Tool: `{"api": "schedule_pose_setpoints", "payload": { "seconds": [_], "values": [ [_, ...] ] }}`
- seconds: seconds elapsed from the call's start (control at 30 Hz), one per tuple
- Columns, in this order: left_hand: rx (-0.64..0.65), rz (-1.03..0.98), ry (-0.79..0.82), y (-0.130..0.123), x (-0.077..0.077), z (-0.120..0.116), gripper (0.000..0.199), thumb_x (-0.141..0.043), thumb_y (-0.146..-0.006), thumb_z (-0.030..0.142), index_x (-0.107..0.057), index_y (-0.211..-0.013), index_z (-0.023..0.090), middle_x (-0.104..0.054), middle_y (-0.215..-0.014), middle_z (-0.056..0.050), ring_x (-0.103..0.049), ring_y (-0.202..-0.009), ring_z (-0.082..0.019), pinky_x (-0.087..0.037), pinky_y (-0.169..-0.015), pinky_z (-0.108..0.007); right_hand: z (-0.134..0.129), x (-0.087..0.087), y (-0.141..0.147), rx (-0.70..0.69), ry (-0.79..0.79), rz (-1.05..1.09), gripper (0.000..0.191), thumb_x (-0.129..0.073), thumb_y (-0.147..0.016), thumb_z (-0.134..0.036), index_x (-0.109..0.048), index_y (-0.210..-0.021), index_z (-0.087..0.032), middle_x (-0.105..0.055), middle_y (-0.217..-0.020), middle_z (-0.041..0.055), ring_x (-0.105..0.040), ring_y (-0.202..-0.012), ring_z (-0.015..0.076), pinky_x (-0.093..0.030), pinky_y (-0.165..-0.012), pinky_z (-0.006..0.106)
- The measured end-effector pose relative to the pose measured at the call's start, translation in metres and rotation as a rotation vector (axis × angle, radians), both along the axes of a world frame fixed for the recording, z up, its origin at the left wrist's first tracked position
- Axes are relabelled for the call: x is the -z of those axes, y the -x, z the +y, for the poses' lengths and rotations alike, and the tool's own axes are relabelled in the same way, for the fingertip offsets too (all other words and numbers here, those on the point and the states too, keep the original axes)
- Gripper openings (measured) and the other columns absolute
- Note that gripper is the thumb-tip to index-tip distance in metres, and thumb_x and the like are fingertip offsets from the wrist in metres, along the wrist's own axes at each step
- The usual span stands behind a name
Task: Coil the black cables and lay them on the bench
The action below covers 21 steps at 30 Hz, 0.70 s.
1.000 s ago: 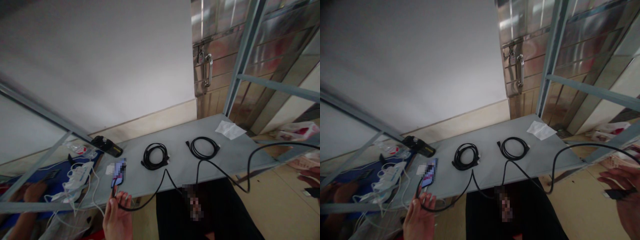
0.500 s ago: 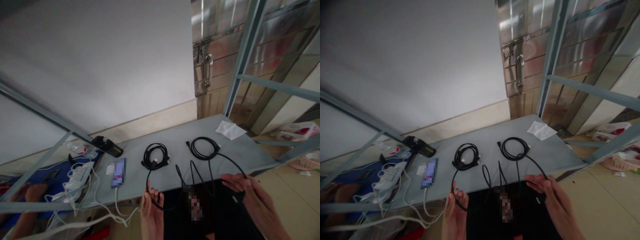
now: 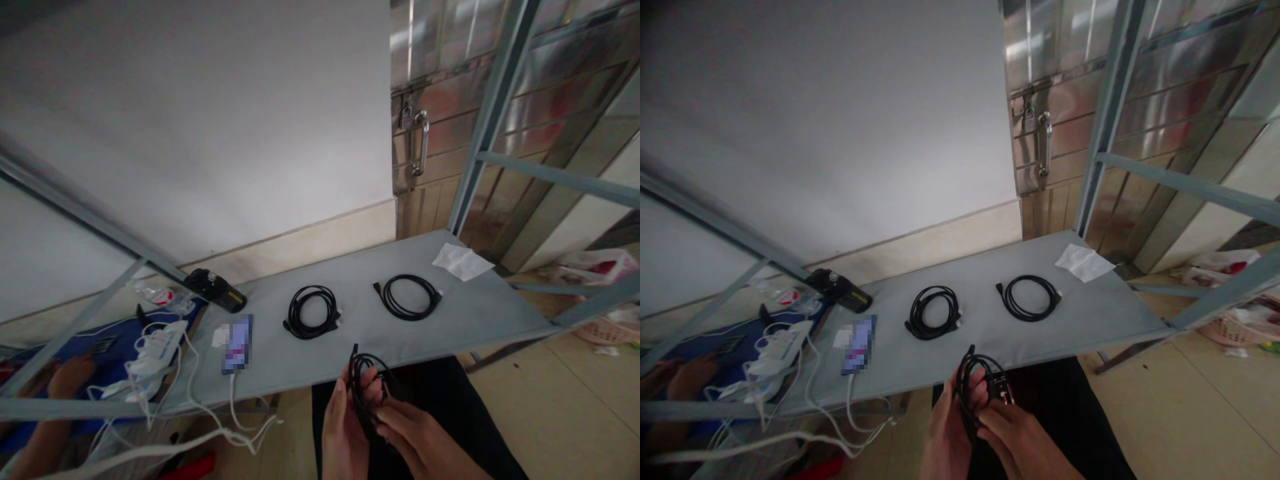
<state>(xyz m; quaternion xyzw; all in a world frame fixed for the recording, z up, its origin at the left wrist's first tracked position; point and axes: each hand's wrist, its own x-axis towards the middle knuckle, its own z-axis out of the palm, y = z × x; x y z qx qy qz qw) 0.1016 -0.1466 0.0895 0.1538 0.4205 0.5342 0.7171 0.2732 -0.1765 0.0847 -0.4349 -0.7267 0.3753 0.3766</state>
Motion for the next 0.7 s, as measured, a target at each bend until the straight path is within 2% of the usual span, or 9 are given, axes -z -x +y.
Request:
{"api": "schedule_pose_setpoints", "payload": {
  "seconds": [0.1, 0.17, 0.23, 0.3, 0.4, 0.47, 0.57, 0.63, 0.7],
  "values": [
    [0.032, 0.107, -0.031, -0.008, -0.018, 0.004, 0.056, -0.097, -0.087, 0.053, -0.084, -0.131, 0.022, -0.082, -0.104, -0.009, -0.073, -0.076, -0.017, -0.061, -0.077, -0.032, 0.004, 0.011, 0.008, -0.007, -0.16, -0.191, 0.039, -0.057, -0.106, -0.005, -0.071, -0.137, -0.025, -0.082, -0.124, 0.0077, -0.081, -0.111, 0.0232, -0.067, -0.1, 0.033],
    [0.065, 0.113, -0.036, -0.01, -0.029, 0.013, 0.057, -0.102, -0.082, 0.048, -0.083, -0.129, 0.023, -0.07, -0.085, 0.0, -0.06, -0.066, -0.01, -0.052, -0.065, -0.025, 0.007, 0.011, 0.01, 0.021, -0.24, -0.244, 0.034, -0.061, -0.104, -0.003, -0.073, -0.127, -0.025, -0.081, -0.119, 0.0064, -0.08, -0.109, 0.023, -0.067, -0.101, 0.034],
    [0.095, 0.086, -0.07, -0.005, -0.04, 0.027, 0.05, -0.101, -0.084, 0.048, -0.081, -0.121, 0.02, -0.055, -0.075, 0.006, -0.045, -0.058, -0.006, -0.043, -0.058, -0.022, 0.009, 0.006, 0.008, 0.095, -0.301, -0.238, 0.028, -0.063, -0.106, -0.007, -0.072, -0.126, -0.024, -0.079, -0.122, 0.0076, -0.078, -0.113, 0.0237, -0.067, -0.102, 0.036],
    [0.099, 0.053, -0.146, 0.006, -0.047, 0.047, 0.038, -0.096, -0.09, 0.046, -0.077, -0.105, 0.018, -0.044, -0.072, 0.009, -0.027, -0.053, -0.004, -0.035, -0.052, -0.021, 0.008, 0.001, 0.002, 0.208, -0.378, -0.175, 0.028, -0.061, -0.11, -0.013, -0.07, -0.134, -0.024, -0.075, -0.131, 0.0114, -0.075, -0.123, 0.0259, -0.067, -0.105, 0.038],
    [-0.004, -0.034, -0.237, 0.029, -0.051, 0.086, 0.039, -0.094, -0.093, 0.037, -0.061, -0.082, 0.018, -0.033, -0.072, 0.01, -0.015, -0.054, -0.005, -0.028, -0.047, -0.019, 0.001, 0.009, -0.01, 0.356, -0.421, -0.054, 0.029, -0.062, -0.11, -0.017, -0.068, -0.138, -0.026, -0.075, -0.126, 0.0118, -0.077, -0.117, 0.0245, -0.069, -0.099, 0.033],
    [-0.096, -0.097, -0.284, 0.045, -0.045, 0.117, 0.036, -0.09, -0.095, 0.029, -0.058, -0.083, 0.019, -0.029, -0.073, 0.01, -0.019, -0.054, -0.006, -0.028, -0.047, -0.018, -0.005, 0.031, -0.018, 0.408, -0.368, -0.008, 0.026, -0.064, -0.11, -0.018, -0.069, -0.133, -0.029, -0.076, -0.116, 0.009, -0.079, -0.105, 0.0229, -0.069, -0.091, 0.03],
    [-0.146, -0.152, -0.349, 0.066, -0.025, 0.161, 0.022, -0.086, -0.096, 0.02, -0.063, -0.094, 0.018, -0.028, -0.073, 0.01, -0.021, -0.054, -0.006, -0.031, -0.048, -0.018, -0.012, 0.086, -0.024, 0.371, -0.159, -0.023, 0.02, -0.06, -0.112, -0.023, -0.072, -0.126, -0.03, -0.076, -0.111, 0.0076, -0.08, -0.098, 0.0231, -0.07, -0.088, 0.033],
    [-0.169, -0.141, -0.376, 0.076, -0.007, 0.185, 0.024, -0.087, -0.095, 0.019, -0.063, -0.094, 0.018, -0.03, -0.072, 0.01, -0.022, -0.054, -0.006, -0.033, -0.051, -0.018, -0.014, 0.133, -0.024, 0.276, 0.03, -0.124, 0.024, -0.056, -0.113, -0.025, -0.076, -0.126, -0.03, -0.078, -0.117, 0.0088, -0.08, -0.105, 0.026, -0.07, -0.095, 0.039],
    [-0.205, -0.057, -0.39, 0.084, 0.012, 0.203, 0.033, -0.091, -0.093, 0.026, -0.059, -0.088, 0.019, -0.032, -0.071, 0.011, -0.025, -0.054, -0.006, -0.035, -0.054, -0.018, -0.013, 0.18, -0.019, 0.201, 0.11, -0.268, 0.035, -0.057, -0.11, -0.023, -0.078, -0.137, -0.03, -0.078, -0.133, 0.0121, -0.078, -0.124, 0.0331, -0.066, -0.11, 0.05]
  ]
}}
